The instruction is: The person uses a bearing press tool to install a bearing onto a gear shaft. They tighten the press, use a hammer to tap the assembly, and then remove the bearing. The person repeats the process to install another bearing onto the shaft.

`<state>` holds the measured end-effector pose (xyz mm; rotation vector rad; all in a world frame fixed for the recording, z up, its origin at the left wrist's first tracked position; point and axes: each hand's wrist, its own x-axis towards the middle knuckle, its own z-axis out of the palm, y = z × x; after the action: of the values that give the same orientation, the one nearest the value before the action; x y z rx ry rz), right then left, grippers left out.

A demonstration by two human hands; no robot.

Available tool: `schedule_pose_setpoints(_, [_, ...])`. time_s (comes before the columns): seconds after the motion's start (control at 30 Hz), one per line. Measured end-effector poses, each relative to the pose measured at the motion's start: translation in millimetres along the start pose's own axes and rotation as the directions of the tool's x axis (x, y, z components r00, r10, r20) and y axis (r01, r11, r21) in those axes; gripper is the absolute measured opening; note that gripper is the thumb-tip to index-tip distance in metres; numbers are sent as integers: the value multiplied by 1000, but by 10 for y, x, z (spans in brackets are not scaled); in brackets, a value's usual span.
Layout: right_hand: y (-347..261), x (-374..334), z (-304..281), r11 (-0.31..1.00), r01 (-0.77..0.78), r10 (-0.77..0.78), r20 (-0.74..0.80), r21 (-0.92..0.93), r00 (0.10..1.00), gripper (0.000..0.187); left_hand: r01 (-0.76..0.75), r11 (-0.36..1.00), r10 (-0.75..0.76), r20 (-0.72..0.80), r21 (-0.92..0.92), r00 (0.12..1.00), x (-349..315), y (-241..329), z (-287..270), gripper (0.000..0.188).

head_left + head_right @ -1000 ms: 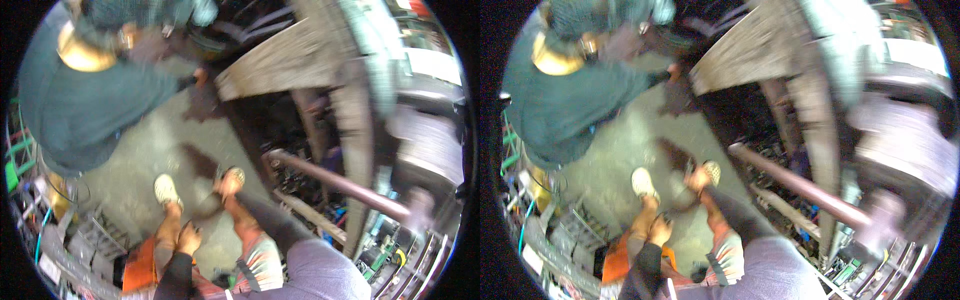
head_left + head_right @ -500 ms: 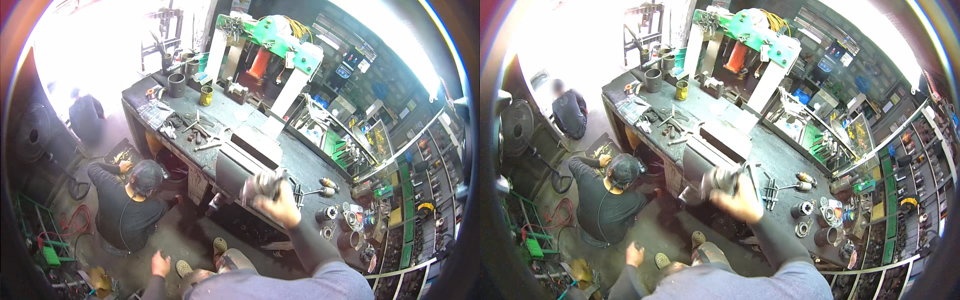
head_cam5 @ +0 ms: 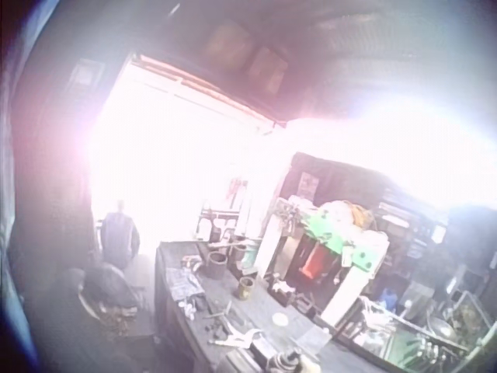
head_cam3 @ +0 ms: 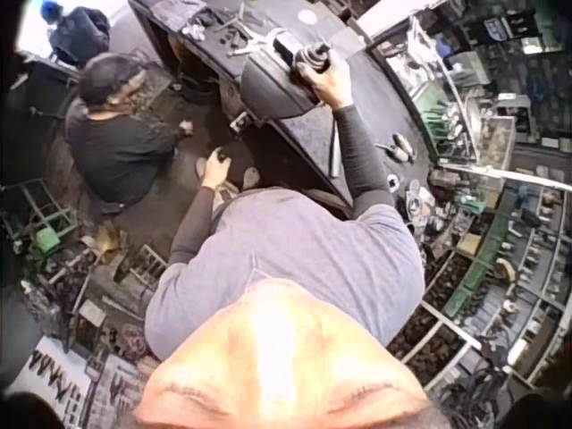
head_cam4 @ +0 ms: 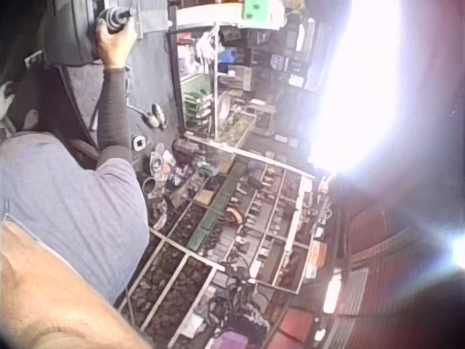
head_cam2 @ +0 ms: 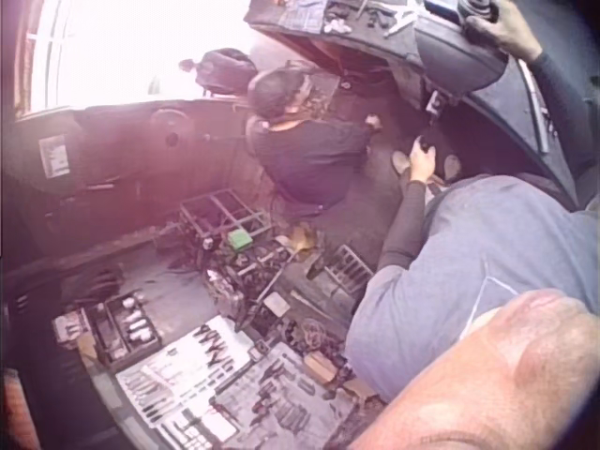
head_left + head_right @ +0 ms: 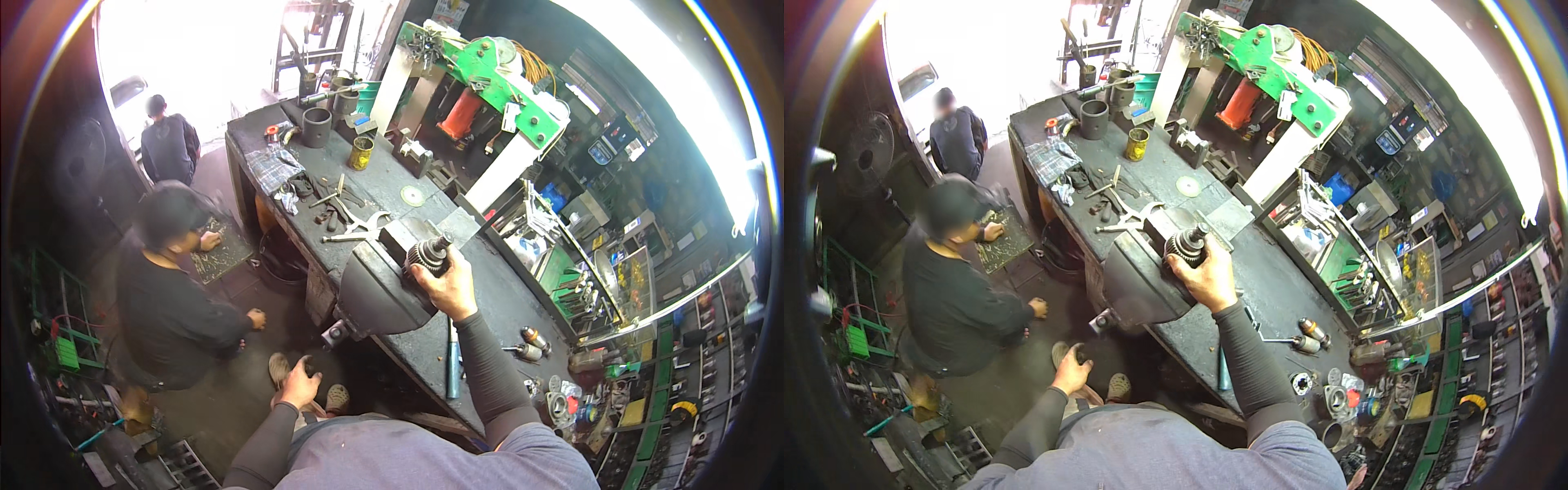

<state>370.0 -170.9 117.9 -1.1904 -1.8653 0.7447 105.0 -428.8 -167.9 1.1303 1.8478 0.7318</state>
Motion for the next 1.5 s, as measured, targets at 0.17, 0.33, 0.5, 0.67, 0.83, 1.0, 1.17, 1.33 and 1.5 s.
schedule_pose_setpoints(0.17, [-69,8,38,1000,-18,18,3,7,1000,44,-60,997,60,6,56,998,296,443,171,107])
schedule_pose_setpoints(0.33, [91,-2,-18,999,-37,37,2,21,999,48,-226,950,276,237,-215,932,782,501,376,77])
schedule_pose_setpoints(0.5, [32,1,-12,995,-68,67,18,77,998,50,149,917,209,765,-369,609,151,990,227,74])
schedule_pose_setpoints(0.67, [36,-21,30,977,-41,38,19,207,999,50,82,758,503,660,-647,558,-6,1779,-687,82])
schedule_pose_setpoints(0.83, [57,-28,35,981,-41,45,-14,191,999,47,-167,900,285,255,-402,924,840,1377,-1319,80])
schedule_pose_setpoints(1.0, [106,12,64,985,-32,32,6,171,999,43,-207,968,251,551,-142,796,557,780,-312,71])
schedule_pose_setpoints(1.17, [188,-64,-3,997,38,-35,-53,65,998,43,63,816,491,746,-575,450,80,1289,-438,61])
schedule_pose_setpoints(1.33, [-48,-46,53,990,-5,7,-16,144,1000,48,-297,926,364,335,-234,869,754,1445,-1442,90])
schedule_pose_setpoints(1.5, [11,-48,50,996,21,-19,-26,81,999,48,-315,941,339,394,-128,854,593,632,-372,70])
